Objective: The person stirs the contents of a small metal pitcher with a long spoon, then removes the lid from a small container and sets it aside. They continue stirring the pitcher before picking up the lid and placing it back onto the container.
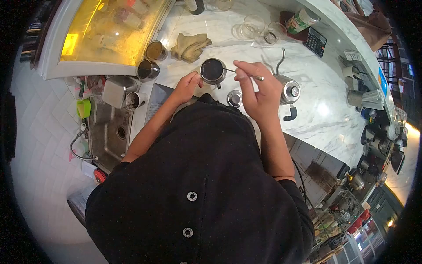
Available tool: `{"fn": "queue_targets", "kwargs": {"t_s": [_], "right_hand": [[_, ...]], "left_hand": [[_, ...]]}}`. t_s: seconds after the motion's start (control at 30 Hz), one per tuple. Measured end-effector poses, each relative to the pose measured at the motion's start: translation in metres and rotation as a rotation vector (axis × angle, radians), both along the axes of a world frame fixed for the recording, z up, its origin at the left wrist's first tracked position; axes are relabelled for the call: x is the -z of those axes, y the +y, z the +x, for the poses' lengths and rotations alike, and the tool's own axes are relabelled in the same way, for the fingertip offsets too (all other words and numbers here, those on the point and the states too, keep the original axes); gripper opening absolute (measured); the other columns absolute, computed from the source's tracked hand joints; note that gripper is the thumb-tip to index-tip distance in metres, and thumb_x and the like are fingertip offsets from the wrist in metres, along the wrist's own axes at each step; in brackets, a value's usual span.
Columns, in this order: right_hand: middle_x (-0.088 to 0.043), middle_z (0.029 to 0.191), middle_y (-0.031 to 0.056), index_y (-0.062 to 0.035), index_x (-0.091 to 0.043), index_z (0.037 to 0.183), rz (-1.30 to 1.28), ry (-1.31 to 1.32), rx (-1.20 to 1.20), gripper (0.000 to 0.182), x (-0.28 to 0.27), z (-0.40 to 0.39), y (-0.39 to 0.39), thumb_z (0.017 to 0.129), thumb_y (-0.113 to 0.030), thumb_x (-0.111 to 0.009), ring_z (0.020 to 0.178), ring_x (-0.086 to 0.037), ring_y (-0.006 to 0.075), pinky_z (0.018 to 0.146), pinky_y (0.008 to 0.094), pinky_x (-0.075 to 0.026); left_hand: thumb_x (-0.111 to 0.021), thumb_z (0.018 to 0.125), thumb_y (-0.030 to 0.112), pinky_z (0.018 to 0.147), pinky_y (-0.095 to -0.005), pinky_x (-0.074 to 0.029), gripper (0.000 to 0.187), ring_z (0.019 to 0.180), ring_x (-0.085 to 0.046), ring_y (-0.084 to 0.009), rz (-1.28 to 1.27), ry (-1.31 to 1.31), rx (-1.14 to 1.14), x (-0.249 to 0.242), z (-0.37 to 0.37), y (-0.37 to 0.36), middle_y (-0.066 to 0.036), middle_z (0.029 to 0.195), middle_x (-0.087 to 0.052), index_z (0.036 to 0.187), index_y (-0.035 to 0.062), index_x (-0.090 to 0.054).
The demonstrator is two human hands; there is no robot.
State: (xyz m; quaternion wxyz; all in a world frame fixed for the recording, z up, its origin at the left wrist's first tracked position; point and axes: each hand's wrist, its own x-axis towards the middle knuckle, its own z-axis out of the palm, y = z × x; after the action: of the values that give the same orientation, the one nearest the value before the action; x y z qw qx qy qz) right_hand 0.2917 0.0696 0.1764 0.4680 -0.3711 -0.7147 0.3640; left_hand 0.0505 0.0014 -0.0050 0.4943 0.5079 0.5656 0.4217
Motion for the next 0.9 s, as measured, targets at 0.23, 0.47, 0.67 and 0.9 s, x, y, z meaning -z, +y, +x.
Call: {"fn": "queue_targets", "kwargs": {"t_s": [0.23, 0.47, 0.67, 0.9], "right_hand": [[-0.069, 0.082, 0.0111, -0.0029, -0.073, 0.104, 0.074, -0.071, -0.075, 0.015, -0.017, -0.014, -0.007, 0.09, -0.003, -0.071, 0.068, -0.067, 0.0203, 0.061, 0.0283, -0.05], [-0.069, 0.084, 0.0119, -0.0021, -0.072, 0.105, 0.002, -0.005, -0.12, 0.015, -0.012, -0.025, -0.008, 0.09, 0.0, -0.068, 0.07, -0.069, 0.0202, 0.064, 0.0289, -0.052], [-0.072, 0.088, 0.0118, 0.0013, -0.071, 0.106, -0.054, 0.109, 0.002, 0.014, 0.003, -0.024, 0.001, 0.094, 0.0, -0.065, 0.078, -0.073, 0.0181, 0.07, 0.0276, -0.054], [-0.073, 0.087, 0.0117, -0.0007, -0.071, 0.112, -0.038, 0.065, 0.069, 0.02, 0.0, -0.007, 0.0, 0.093, 0.0, -0.067, 0.08, -0.073, 0.0175, 0.07, 0.0275, -0.054]], "left_hand": [[-0.04, 0.109, 0.029, 0.083, -0.0313, -0.045, 0.037, 0.084, -0.054, -0.0149, -0.054, 0.041, 0.093, -0.004, -0.005, 0.005, -0.004, 0.084, -0.057, 0.087, 0.0033, -0.056], [-0.041, 0.109, 0.03, 0.081, -0.0307, -0.045, 0.038, 0.082, -0.054, -0.015, -0.044, 0.036, 0.098, -0.005, -0.005, 0.005, -0.004, 0.083, -0.057, 0.088, 0.0032, -0.057], [-0.04, 0.11, 0.03, 0.082, -0.0311, -0.045, 0.038, 0.082, -0.054, -0.0153, -0.031, 0.04, 0.107, 0.002, -0.007, 0.007, -0.005, 0.083, -0.058, 0.089, 0.0025, -0.057], [-0.041, 0.109, 0.028, 0.083, -0.0313, -0.046, 0.037, 0.083, -0.055, -0.0152, -0.038, 0.026, 0.089, 0.002, -0.006, 0.006, -0.005, 0.083, -0.058, 0.088, 0.0025, -0.057]]}}
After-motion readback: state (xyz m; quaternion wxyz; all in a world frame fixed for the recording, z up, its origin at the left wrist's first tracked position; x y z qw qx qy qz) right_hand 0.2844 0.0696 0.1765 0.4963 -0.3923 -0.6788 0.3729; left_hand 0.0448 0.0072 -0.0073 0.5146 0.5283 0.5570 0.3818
